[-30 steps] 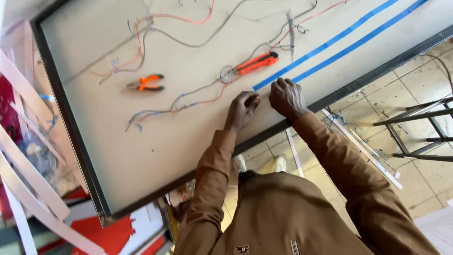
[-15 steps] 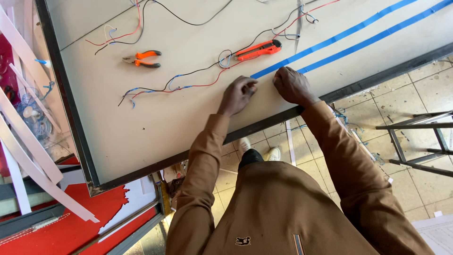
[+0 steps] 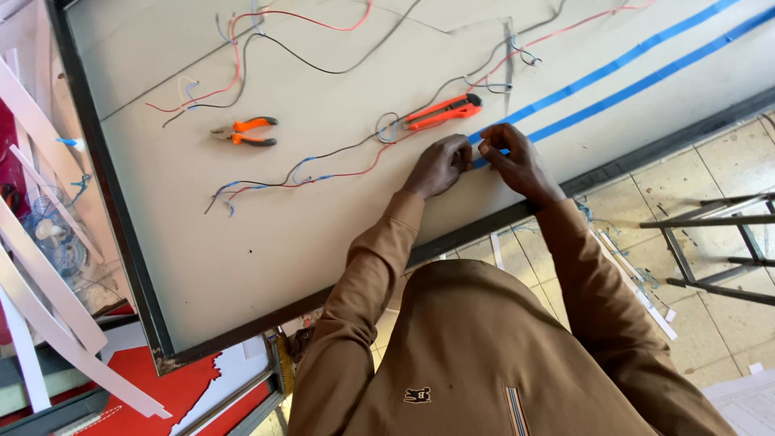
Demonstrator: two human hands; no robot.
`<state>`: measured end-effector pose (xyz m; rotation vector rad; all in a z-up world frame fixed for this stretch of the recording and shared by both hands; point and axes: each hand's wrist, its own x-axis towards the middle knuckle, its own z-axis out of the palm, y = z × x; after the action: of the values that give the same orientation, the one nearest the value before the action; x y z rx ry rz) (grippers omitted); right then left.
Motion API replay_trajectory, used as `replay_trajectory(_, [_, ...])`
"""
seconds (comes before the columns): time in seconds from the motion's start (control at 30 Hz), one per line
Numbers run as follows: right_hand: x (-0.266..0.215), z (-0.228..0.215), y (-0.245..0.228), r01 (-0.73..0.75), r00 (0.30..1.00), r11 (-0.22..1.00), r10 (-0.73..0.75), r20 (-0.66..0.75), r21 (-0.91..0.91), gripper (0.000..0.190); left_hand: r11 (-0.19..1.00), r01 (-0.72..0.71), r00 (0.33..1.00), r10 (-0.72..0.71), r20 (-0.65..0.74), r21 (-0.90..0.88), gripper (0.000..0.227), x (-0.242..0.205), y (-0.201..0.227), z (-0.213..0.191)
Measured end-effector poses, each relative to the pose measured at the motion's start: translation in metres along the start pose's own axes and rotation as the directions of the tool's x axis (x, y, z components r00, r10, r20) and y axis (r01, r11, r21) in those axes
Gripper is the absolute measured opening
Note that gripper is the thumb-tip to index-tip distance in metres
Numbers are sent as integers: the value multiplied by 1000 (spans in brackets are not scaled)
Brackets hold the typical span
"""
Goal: The person wraps blue electrical tape around the ends of several exposed wires lying on a white work surface. The hands repeatedly twist and secure the tape over the wire connections. Tools including pliers and a utility knife are visible on the table but are not used during the clip.
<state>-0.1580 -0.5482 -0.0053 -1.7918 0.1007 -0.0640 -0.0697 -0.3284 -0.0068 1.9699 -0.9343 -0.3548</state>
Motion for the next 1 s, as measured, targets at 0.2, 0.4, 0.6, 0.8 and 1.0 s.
replay_trajectory(0.2, [-12,4,-35,27,993,994,-14,120,-104,64,999,37,999,-37,16,-8,25,4,16,-4])
replay_trajectory(0.4, [-20,23,-67,-82,994,970,96,49,-227,71,993,111,993,-113,46,48,25,8,45,-21])
replay_trajectory(0.6, [2,24,-73,89,992,878,-119,-34,-470,61,976,74,987,-101,-129,-203,14,20,37,-26])
replay_trajectory(0.8, [20,24,-95,186,975,893,-220,-35,-410,30,885,-117,948,-36,-317,-451,7,24,61,-116])
replay_trajectory(1.0, [61,65,-152,218,972,972,-208,112,-90,37,927,-29,976,-54,-210,-375,8,14,54,-162])
